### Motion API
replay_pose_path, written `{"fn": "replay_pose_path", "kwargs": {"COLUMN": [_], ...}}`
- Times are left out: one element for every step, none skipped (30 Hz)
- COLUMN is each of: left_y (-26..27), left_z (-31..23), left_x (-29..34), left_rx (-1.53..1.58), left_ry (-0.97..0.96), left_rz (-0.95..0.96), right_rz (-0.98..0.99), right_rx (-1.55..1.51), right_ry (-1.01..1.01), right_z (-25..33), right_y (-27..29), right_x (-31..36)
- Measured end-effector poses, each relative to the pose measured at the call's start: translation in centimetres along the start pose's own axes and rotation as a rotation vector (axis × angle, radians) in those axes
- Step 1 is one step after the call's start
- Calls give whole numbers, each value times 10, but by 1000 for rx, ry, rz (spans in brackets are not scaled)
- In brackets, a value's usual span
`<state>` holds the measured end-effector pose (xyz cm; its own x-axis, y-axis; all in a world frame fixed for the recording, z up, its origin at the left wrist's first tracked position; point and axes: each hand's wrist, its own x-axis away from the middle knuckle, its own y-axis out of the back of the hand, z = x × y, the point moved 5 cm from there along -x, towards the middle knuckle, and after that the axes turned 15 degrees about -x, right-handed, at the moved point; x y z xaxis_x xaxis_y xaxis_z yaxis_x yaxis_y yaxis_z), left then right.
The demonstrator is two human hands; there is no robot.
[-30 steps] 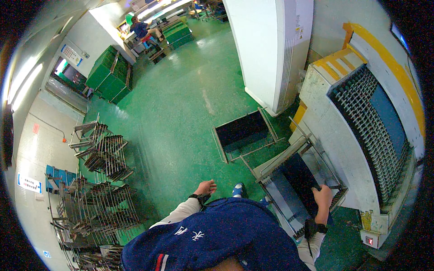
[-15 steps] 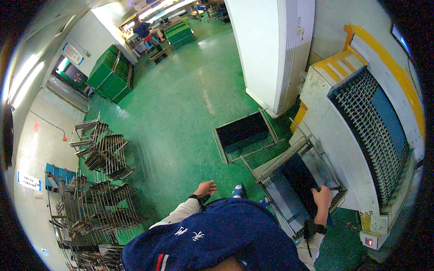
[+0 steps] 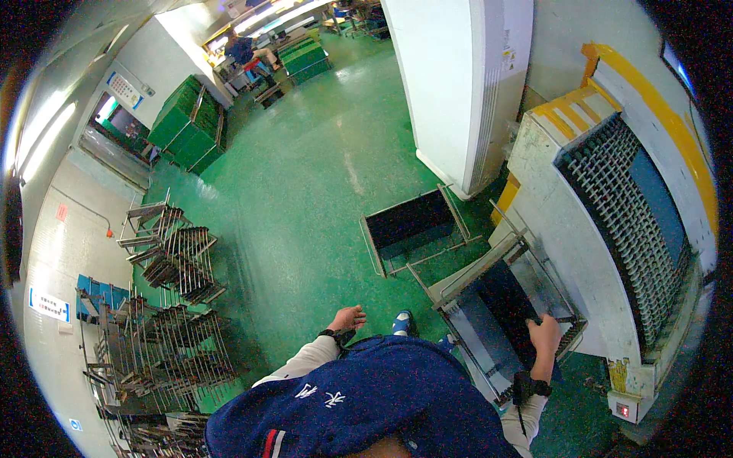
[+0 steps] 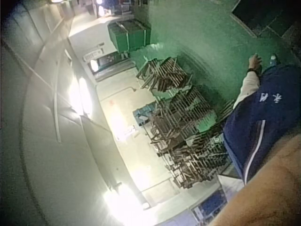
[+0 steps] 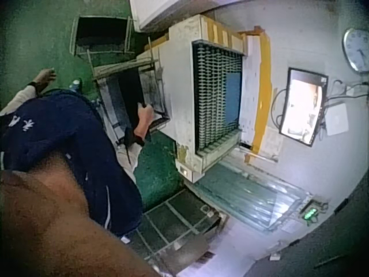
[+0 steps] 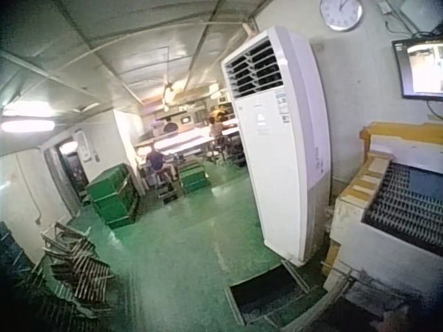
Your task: Unloading processed blue metal sheets from a machine and placing them into a vertical storage rack.
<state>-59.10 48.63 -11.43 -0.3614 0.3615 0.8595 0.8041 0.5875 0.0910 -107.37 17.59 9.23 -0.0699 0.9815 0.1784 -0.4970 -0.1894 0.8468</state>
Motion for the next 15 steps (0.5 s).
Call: {"fn": "replay_pose_path", "kwargs": {"left_y": [0,1,1,1,1,1,1,1,1,1,1,1,1,1,1], "left_z": [0,0,0,0,0,1,0,0,0,0,-1,-1,-1,-2,-2], "left_x": [0,0,0,0,-1,-1,-1,-2,-2,-2,-1,-1,-1,0,0], "left_rx": [12,9,-7,6,8,-5,11,11,-3,11,12,0,12,11,-2], "left_ry": [-2,-9,-11,-16,-13,-1,-9,-1,10,7,6,9,5,6,8], "left_rz": [-1,1,-4,3,0,-6,-3,3,3,7,4,-6,0,-5,-13], "right_rz": [-11,4,21,19,16,25,13,50,90,88,77,75,65,77,94], "right_rx": [-9,-11,-13,-13,-13,-13,-12,-9,-8,-6,-7,-5,-7,-4,-10], "right_ry": [7,-6,-17,-19,-13,-10,-7,-47,-83,-88,-71,-55,-55,-64,-70], "right_z": [1,0,0,0,1,2,4,3,2,2,4,5,5,4,3], "right_y": [1,0,0,0,1,1,3,2,1,1,2,2,3,2,1], "right_x": [0,0,0,0,0,1,1,0,1,1,1,1,1,1,1]}}
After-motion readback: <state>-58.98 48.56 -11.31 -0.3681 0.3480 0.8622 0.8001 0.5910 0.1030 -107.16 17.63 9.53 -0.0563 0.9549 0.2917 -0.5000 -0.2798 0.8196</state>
